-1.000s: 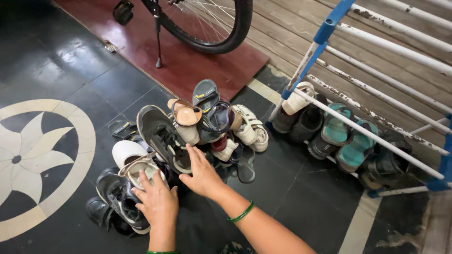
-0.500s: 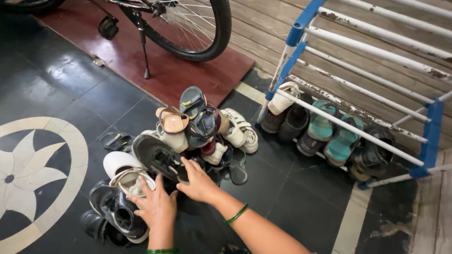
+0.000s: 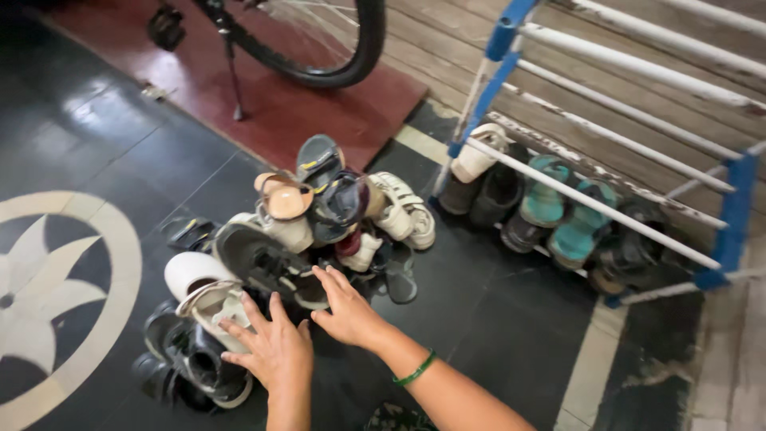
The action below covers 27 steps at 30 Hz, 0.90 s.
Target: The person removes various shoes and sandals from a metal shoe rack and places them on the floor. After emptying the rack, the person uses a cloth to wipe the metal bars of the rack.
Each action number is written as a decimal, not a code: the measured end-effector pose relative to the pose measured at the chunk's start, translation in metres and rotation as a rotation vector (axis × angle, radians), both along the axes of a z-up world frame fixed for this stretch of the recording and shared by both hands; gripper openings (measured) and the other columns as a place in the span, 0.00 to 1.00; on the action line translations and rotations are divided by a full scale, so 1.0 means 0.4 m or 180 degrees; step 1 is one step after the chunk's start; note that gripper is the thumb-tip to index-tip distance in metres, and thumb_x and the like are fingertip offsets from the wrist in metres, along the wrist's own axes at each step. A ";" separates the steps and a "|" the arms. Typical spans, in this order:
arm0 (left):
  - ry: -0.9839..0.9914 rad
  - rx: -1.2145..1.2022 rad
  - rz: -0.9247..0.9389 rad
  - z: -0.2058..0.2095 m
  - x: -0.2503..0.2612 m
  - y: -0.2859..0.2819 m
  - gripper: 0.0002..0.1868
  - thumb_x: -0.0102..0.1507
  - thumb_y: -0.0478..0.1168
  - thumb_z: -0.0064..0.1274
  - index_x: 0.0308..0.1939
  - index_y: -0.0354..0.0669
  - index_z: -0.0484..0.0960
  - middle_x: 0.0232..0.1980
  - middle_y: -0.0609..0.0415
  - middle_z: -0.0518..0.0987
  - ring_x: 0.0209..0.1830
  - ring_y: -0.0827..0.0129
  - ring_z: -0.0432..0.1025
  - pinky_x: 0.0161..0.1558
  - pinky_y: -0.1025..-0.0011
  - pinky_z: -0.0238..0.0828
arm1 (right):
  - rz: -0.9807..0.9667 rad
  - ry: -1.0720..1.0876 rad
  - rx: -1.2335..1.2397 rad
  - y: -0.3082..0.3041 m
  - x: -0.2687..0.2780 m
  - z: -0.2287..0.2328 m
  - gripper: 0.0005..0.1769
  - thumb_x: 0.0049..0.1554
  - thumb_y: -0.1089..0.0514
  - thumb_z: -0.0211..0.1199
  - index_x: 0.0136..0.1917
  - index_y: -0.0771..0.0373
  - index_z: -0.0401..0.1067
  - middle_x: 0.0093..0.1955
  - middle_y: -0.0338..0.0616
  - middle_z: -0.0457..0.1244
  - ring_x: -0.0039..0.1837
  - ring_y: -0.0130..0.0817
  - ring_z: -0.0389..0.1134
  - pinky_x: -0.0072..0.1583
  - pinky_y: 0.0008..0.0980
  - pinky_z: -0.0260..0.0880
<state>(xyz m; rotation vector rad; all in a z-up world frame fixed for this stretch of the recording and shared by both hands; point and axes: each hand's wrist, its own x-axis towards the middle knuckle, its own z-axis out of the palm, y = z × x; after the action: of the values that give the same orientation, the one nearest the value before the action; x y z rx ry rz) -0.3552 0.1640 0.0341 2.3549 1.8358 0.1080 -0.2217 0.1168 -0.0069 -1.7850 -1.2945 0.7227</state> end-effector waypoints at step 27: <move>-0.2887 -0.2945 -0.0747 -0.372 1.103 -0.745 0.42 0.61 0.46 0.61 0.74 0.44 0.57 0.68 0.43 0.72 0.66 0.51 0.70 0.64 0.60 0.66 | -0.3401 -0.1420 -0.1852 -0.866 0.911 -0.021 0.50 0.49 0.54 0.69 0.79 0.61 0.48 0.82 0.56 0.46 0.68 0.61 0.63 0.60 0.54 0.69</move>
<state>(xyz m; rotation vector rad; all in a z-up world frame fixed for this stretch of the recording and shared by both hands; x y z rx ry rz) 0.0861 -0.1338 -0.1148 1.4484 0.8641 0.1990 0.1426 -0.2297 -0.0154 -2.8078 -0.1779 0.0602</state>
